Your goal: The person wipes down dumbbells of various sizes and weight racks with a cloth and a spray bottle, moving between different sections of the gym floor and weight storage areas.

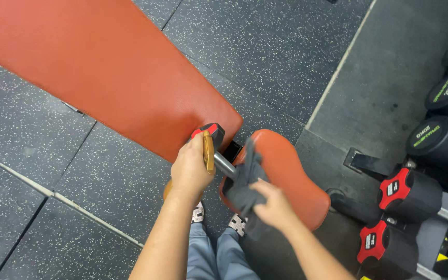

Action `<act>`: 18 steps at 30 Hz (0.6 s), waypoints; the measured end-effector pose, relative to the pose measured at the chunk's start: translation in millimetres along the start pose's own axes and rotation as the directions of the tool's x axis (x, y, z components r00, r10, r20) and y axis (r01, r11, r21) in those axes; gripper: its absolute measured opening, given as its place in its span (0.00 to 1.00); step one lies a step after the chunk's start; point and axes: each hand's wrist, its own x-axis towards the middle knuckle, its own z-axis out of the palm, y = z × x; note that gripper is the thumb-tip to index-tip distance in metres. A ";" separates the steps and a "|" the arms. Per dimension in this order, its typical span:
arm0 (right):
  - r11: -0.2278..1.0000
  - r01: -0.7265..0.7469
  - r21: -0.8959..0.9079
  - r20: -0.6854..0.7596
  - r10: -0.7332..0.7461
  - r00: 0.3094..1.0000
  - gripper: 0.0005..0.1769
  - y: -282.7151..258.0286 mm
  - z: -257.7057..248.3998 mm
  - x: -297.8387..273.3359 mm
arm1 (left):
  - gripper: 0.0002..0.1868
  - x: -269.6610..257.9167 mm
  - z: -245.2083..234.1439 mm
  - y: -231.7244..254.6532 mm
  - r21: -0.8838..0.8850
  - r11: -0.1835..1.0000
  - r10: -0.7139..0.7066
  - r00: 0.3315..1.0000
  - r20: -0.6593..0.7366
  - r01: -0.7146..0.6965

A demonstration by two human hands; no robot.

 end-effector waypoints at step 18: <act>0.850 -0.291 0.439 -0.154 0.390 0.908 0.21 21.2 119.1 132.2 | 0.27 5.8 1.8 10.7 0.046 0.998 -0.048 0.999 0.006 0.047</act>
